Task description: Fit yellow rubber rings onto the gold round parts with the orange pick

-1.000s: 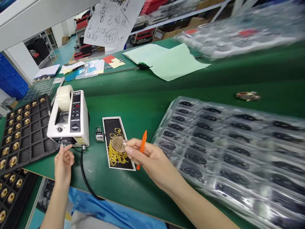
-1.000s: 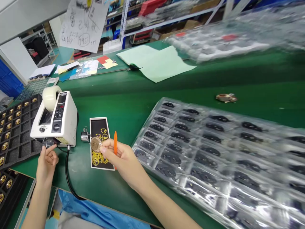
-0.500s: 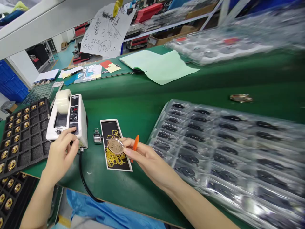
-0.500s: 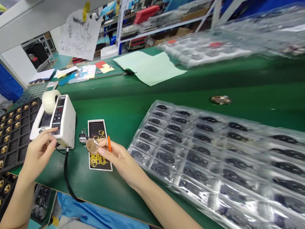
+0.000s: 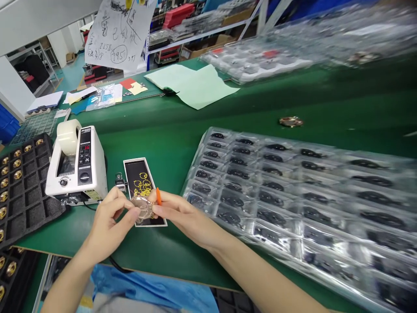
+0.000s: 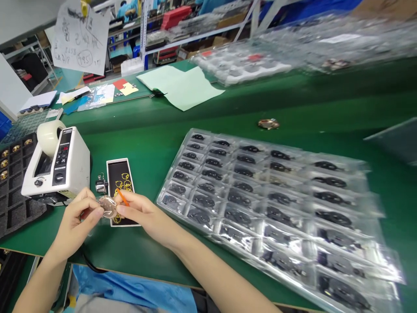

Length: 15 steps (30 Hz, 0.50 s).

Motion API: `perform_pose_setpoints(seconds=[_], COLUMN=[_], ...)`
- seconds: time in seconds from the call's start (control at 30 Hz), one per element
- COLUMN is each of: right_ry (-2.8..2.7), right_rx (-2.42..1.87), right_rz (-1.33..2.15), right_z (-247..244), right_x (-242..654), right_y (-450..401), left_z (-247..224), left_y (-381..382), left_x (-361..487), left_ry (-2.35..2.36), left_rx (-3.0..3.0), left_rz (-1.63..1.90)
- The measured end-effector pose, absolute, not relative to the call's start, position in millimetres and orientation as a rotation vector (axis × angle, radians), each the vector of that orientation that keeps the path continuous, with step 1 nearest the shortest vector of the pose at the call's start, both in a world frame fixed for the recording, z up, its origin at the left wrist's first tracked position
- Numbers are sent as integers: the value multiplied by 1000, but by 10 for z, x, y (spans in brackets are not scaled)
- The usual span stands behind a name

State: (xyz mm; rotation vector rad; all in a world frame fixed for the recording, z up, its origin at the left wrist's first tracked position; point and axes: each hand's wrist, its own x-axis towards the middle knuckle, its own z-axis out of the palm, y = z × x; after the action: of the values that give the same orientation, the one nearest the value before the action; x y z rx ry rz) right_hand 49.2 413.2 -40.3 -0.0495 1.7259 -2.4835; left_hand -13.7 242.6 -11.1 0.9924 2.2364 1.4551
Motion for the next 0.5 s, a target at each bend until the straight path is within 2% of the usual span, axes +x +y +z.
perform_pose_setpoints(seconds=[0.5], right_ry=[1656], right_rx=[-99], right_rz=[-2512], right_z=[-445], right_x=[503], right_y=[4139], left_z=[-109], left_y=[2439], left_x=[-167], left_ry=[2177], left_rx=[979], left_rz=[1476])
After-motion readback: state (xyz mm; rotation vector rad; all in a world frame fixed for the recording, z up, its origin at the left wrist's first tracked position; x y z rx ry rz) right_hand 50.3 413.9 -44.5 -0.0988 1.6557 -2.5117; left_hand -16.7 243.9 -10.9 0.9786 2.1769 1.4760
